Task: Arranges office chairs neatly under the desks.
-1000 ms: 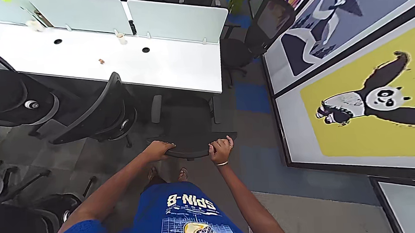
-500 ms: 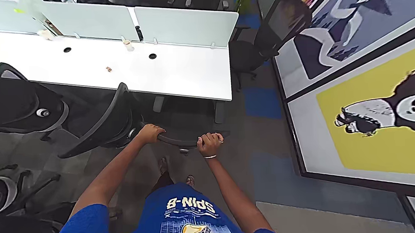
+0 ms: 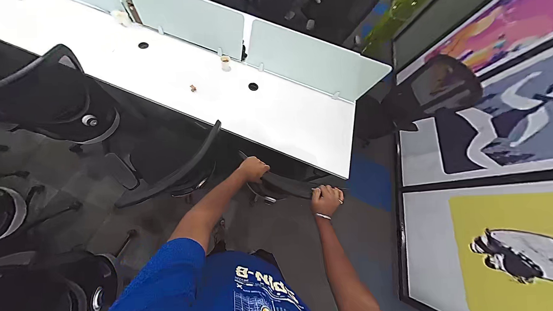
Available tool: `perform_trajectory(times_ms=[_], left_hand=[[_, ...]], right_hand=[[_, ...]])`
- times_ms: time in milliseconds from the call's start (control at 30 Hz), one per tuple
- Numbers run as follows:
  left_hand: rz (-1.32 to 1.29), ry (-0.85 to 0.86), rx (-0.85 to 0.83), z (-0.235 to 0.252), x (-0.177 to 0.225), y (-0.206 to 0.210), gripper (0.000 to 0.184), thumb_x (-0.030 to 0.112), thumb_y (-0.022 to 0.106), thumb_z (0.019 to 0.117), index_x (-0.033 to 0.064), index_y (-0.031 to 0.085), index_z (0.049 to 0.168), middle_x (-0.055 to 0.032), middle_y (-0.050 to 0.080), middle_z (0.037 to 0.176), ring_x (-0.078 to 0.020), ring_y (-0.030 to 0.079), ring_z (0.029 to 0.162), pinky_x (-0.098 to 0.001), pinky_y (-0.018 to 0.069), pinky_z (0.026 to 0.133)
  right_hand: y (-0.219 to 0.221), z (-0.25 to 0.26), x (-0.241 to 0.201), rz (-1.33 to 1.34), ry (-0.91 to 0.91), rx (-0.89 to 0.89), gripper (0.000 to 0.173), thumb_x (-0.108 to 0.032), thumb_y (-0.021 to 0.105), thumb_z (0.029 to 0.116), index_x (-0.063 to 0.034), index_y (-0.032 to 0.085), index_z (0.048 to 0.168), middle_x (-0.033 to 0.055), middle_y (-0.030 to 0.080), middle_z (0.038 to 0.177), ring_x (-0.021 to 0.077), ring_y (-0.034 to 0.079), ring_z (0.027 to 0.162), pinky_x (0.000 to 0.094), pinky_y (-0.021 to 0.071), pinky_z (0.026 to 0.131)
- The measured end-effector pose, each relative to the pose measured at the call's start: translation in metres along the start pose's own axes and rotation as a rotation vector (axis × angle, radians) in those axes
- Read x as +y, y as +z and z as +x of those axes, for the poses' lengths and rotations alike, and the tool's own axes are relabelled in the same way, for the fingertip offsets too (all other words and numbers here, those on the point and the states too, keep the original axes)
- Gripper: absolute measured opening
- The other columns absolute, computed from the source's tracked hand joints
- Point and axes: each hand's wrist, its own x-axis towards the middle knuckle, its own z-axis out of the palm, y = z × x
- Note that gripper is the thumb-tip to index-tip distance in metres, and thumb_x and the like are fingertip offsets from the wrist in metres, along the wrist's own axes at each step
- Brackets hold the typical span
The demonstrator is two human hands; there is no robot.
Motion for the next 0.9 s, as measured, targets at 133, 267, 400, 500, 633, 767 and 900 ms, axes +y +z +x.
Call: perform_trajectory(times_ms=[133, 267, 400, 500, 633, 767, 900], left_hand=[[0.016, 0.005, 0.009, 0.002, 0.001, 0.006, 0.053, 0.037, 0.078, 0.0852, 0.0098, 0.063, 0.129, -0.0152, 0.071, 0.119, -0.0356, 0.068, 0.109, -0.0589, 0.0500, 0.093], [-0.059, 0.020, 0.202, -0.003, 0.001, 0.024, 0.053, 0.028, 0.086, 0.0759, 0.0122, 0.068, 0.123, -0.0112, 0.072, 0.118, -0.0319, 0.066, 0.111, -0.0567, 0.0461, 0.098], [-0.303, -0.082, 0.520, -0.037, 0.021, 0.047, 0.068, 0.017, 0.084, 0.0796, 0.0172, 0.059, 0.143, -0.0114, 0.049, 0.156, -0.0321, 0.036, 0.152, -0.0558, 0.0176, 0.127], [-0.307, -0.326, 0.750, -0.097, 0.035, 0.046, 0.068, 0.028, 0.082, 0.0839, 0.0210, 0.056, 0.147, -0.0100, 0.042, 0.162, -0.0295, 0.031, 0.155, -0.0597, 0.0160, 0.127], [-0.132, -0.851, 0.935, -0.197, 0.018, 0.039, 0.077, 0.047, 0.080, 0.0820, 0.0161, 0.054, 0.148, -0.0174, 0.044, 0.160, -0.0390, 0.033, 0.152, -0.0701, 0.0171, 0.122], [-0.047, -1.135, 0.762, -0.274, -0.037, 0.074, 0.099, 0.068, 0.076, 0.0767, 0.0138, 0.046, 0.154, -0.0185, 0.042, 0.160, -0.0412, 0.031, 0.153, -0.0682, 0.0138, 0.123], [0.113, -1.002, 0.822, -0.306, -0.080, 0.106, 0.053, 0.045, 0.081, 0.0810, 0.0095, 0.071, 0.119, -0.0155, 0.074, 0.113, -0.0362, 0.070, 0.109, -0.0580, 0.0525, 0.096]], right_hand=[[0.000, 0.001, 0.006, -0.049, -0.026, -0.026, 0.054, -0.038, 0.036, 0.0972, -0.0023, 0.073, 0.082, 0.0188, 0.073, 0.088, 0.0397, 0.069, 0.097, 0.0606, 0.0388, 0.107], [-0.010, 0.005, -0.007, -0.043, 0.087, -0.171, 0.049, -0.037, 0.046, 0.0991, -0.0001, 0.072, 0.081, 0.0209, 0.073, 0.091, 0.0428, 0.067, 0.101, 0.0636, 0.0354, 0.109], [-0.023, 0.030, -0.034, 0.227, 0.019, -0.261, 0.041, -0.036, 0.057, 0.0971, 0.0003, 0.073, 0.088, 0.0220, 0.071, 0.098, 0.0437, 0.065, 0.102, 0.0659, 0.0416, 0.097], [-0.010, 0.063, -0.078, 0.409, -0.344, -0.222, 0.043, -0.045, 0.059, 0.0925, -0.0089, 0.077, 0.109, 0.0148, 0.074, 0.117, 0.0380, 0.066, 0.118, 0.0635, 0.0426, 0.105], [0.021, 0.108, -0.173, 0.546, -0.700, -0.335, 0.068, -0.059, 0.065, 0.0862, -0.0153, 0.065, 0.138, 0.0146, 0.060, 0.146, 0.0415, 0.045, 0.144, 0.0716, 0.0221, 0.119], [0.062, 0.126, -0.283, 0.444, -0.944, -0.573, 0.089, -0.058, 0.079, 0.0772, -0.0237, 0.049, 0.153, 0.0121, 0.045, 0.160, 0.0355, 0.028, 0.155, 0.0683, 0.0119, 0.124], [0.107, 0.127, -0.378, 0.165, -1.100, -0.779, 0.088, -0.054, 0.082, 0.0750, -0.0311, 0.048, 0.153, 0.0073, 0.039, 0.164, 0.0312, 0.016, 0.159, 0.0648, 0.0026, 0.125]])
